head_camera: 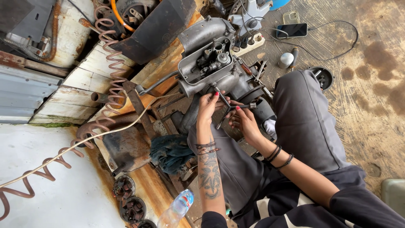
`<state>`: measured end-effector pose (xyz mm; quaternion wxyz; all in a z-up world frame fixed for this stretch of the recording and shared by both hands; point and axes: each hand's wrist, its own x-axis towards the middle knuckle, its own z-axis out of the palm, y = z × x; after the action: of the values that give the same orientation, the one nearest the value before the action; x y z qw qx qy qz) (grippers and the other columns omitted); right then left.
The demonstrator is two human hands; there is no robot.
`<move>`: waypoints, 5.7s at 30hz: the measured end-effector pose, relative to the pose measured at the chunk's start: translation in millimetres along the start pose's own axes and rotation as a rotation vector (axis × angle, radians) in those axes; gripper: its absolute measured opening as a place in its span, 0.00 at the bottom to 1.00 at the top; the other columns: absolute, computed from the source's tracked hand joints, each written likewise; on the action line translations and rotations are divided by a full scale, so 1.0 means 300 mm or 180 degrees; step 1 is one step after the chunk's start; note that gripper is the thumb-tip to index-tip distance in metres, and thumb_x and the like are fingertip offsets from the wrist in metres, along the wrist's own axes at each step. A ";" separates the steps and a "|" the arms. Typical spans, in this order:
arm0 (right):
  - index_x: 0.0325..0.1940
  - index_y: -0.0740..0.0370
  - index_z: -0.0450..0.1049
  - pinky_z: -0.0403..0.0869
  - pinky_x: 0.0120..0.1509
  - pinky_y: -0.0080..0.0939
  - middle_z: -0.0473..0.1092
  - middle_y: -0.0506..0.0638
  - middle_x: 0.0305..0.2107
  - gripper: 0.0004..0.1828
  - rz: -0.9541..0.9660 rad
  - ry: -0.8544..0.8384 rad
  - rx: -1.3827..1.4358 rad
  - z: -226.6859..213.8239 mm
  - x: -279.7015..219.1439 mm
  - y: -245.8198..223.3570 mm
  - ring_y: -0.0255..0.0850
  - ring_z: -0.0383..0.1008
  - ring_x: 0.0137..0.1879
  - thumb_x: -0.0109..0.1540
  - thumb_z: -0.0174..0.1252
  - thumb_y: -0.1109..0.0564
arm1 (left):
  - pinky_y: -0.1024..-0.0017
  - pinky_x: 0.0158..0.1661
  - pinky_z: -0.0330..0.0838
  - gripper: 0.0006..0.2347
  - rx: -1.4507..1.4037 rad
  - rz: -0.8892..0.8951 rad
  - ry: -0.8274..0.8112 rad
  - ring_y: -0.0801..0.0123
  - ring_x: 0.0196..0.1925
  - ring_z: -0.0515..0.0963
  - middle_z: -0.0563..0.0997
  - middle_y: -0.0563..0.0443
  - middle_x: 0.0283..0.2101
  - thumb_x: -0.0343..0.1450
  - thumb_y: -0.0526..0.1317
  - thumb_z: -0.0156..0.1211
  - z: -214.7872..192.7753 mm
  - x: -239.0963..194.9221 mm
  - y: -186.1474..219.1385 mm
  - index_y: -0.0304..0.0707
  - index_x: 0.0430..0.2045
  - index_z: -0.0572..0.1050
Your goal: Disassemble and inspect components of a motorcycle engine using a screwdriver
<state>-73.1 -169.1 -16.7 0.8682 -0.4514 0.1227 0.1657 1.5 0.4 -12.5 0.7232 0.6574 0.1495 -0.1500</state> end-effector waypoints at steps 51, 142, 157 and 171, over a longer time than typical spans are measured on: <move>0.78 0.60 0.55 0.55 0.72 0.75 0.32 0.70 0.76 0.33 -0.1037 -0.0912 -0.1557 0.131 -0.160 -0.199 0.71 0.35 0.78 0.69 0.48 0.47 | 0.63 0.32 0.84 0.14 0.0260 0.0361 0.0803 0.53 0.35 0.87 0.85 0.37 0.29 0.68 0.48 0.73 0.087 -0.051 0.077 0.34 0.34 0.85; 0.42 0.60 0.79 0.81 0.44 0.25 0.77 0.48 0.36 0.11 -0.0642 0.1510 -0.1206 -1.064 0.079 -0.577 0.30 0.78 0.38 0.60 0.74 0.57 | 0.65 0.40 0.82 0.09 0.2622 0.1740 -0.0107 0.56 0.41 0.86 0.85 0.50 0.37 0.73 0.38 0.65 0.301 -0.185 0.210 0.50 0.46 0.82; 0.38 0.62 0.81 0.78 0.33 0.37 0.76 0.54 0.23 0.08 -0.0124 0.2741 -0.2671 -1.673 0.486 -0.048 0.38 0.78 0.26 0.59 0.69 0.56 | 0.73 0.38 0.80 0.07 0.2642 0.1611 0.0269 0.68 0.36 0.87 0.87 0.57 0.34 0.71 0.41 0.66 0.327 -0.070 0.195 0.50 0.41 0.84; 0.45 0.56 0.85 0.64 0.24 0.32 0.78 0.48 0.26 0.17 0.0086 0.2178 -0.3960 -1.737 0.727 -0.065 0.32 0.65 0.22 0.60 0.54 0.67 | 0.75 0.39 0.77 0.13 0.2656 0.1132 0.0136 0.69 0.34 0.84 0.87 0.52 0.38 0.62 0.29 0.69 0.377 -0.038 0.260 0.32 0.40 0.80</move>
<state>101.1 -570.7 -374.4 0.3600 -0.8886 0.2768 0.0647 25.6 -104.9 73.2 0.4076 0.9110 -0.0242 -0.0573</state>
